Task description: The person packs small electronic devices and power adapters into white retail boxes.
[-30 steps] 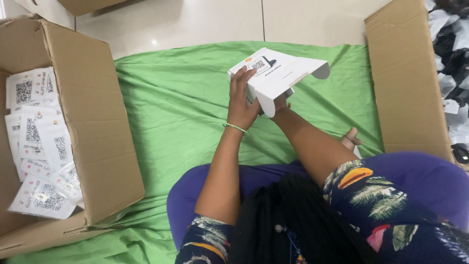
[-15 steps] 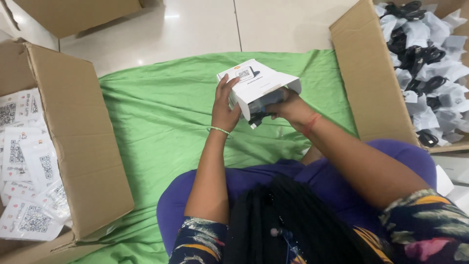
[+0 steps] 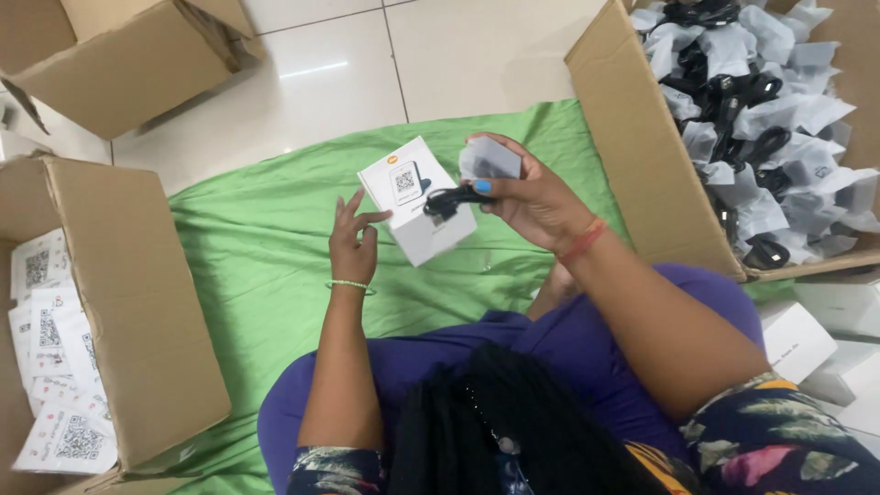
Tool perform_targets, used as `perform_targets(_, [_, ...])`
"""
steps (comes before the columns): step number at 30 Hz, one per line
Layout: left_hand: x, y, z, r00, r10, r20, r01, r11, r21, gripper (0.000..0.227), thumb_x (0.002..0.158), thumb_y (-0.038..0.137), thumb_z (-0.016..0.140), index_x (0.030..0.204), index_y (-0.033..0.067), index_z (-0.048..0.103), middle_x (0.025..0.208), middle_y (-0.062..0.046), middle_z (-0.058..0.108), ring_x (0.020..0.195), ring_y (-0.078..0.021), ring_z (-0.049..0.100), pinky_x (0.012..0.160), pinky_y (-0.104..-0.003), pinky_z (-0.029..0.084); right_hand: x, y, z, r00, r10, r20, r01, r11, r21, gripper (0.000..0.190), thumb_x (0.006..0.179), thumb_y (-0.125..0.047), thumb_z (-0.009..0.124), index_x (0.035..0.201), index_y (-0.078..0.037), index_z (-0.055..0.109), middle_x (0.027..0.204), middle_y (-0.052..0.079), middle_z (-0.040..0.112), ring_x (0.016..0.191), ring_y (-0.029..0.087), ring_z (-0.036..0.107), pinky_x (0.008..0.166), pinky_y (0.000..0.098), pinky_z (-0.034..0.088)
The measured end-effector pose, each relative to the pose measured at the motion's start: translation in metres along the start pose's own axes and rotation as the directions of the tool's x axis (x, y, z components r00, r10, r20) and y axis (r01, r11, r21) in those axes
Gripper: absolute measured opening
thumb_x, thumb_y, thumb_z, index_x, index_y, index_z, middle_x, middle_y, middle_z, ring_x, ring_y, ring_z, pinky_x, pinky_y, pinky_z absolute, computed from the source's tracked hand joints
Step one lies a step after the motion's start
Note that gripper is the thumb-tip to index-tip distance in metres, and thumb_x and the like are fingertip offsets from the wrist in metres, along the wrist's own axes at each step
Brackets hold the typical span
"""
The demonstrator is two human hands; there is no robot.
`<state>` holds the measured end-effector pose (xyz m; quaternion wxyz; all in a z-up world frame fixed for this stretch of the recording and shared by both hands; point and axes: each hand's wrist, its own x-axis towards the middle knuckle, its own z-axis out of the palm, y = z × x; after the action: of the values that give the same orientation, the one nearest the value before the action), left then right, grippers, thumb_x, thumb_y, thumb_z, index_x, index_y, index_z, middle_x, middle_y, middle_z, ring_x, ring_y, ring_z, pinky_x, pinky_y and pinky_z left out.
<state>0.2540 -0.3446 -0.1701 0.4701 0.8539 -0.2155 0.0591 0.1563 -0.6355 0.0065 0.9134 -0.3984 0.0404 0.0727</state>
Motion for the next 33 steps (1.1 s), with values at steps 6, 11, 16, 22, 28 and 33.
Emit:
perform_targets(6, [-0.001,0.135,0.006,0.992,0.025,-0.121,-0.063,0.945,-0.322,0.061,0.093,-0.002,0.048,0.153,0.0048,0.046,0.162,-0.014,0.047,0.159,-0.0361,0.031,0.130,-0.043,0.021,0.019,0.022,-0.028,0.972,-0.026,-0.233,0.069,0.981,0.179,0.053,0.088,-0.002,0.075,0.137,-0.010,0.055,0.112,0.010,0.069,0.097,0.018,0.068,0.075,0.0298,0.058])
perform_targets(11, [0.037,0.204,0.063,0.997,-0.073,0.023,0.070,0.737,-0.672,0.056,0.107,0.016,0.051,0.159,0.0051,0.033,0.165,-0.016,0.039,0.153,-0.0289,0.038,0.125,-0.039,0.030,0.024,0.018,-0.037,0.938,-0.084,-0.337,0.153,0.971,0.182,0.051,0.088,-0.003,0.074,0.135,-0.011,0.056,0.111,0.008,0.068,0.095,0.017,0.066,0.073,0.0305,0.057])
perform_targets(16, [0.092,0.262,0.139,0.996,-0.045,0.077,0.080,0.831,-0.551,0.047,0.105,0.019,0.057,0.149,0.0052,0.049,0.162,-0.016,0.042,0.150,-0.0265,0.041,0.122,-0.038,0.032,0.027,-0.017,-0.067,0.827,-0.262,-0.498,0.379,0.913,0.148,0.051,0.092,-0.004,0.068,0.138,-0.014,0.049,0.118,0.008,0.063,0.099,0.017,0.066,0.082,0.0335,0.060])
perform_targets(22, [0.136,0.338,0.242,0.935,0.270,0.229,-0.124,0.856,-0.502,0.040,0.098,0.022,0.068,0.136,0.0098,0.066,0.141,-0.010,0.066,0.122,-0.0240,0.065,0.108,-0.033,0.051,0.008,-0.079,-0.155,0.474,-0.545,-0.692,0.790,0.611,0.060,0.054,0.101,-0.011,0.059,0.148,-0.010,0.034,0.123,0.016,0.060,0.102,0.027,0.067,0.084,0.0416,0.061])
perform_targets(28, [0.140,0.358,0.285,0.817,0.455,0.354,-0.200,0.799,-0.567,0.046,0.102,0.027,0.071,0.143,0.0076,0.062,0.153,-0.016,0.056,0.142,-0.0265,0.053,0.116,-0.035,0.042,-0.022,-0.117,-0.163,0.171,-0.509,-0.843,0.902,0.425,-0.073,0.090,0.092,-0.008,0.061,0.158,-0.019,0.000,0.128,0.021,0.056,0.098,0.029,0.065,0.078,0.0428,0.060])
perform_targets(33, [0.120,0.330,0.208,0.896,0.417,0.154,-0.340,0.865,-0.369,0.037,0.107,0.018,0.063,0.143,0.0090,0.061,0.155,-0.013,0.057,0.148,-0.0282,0.054,0.124,-0.038,0.042,0.003,-0.102,-0.146,0.114,-0.715,-0.690,0.909,0.355,-0.219,0.094,0.094,0.006,0.060,0.164,-0.011,-0.001,0.162,0.011,0.028,0.141,0.023,0.047,0.106,0.0370,0.049])
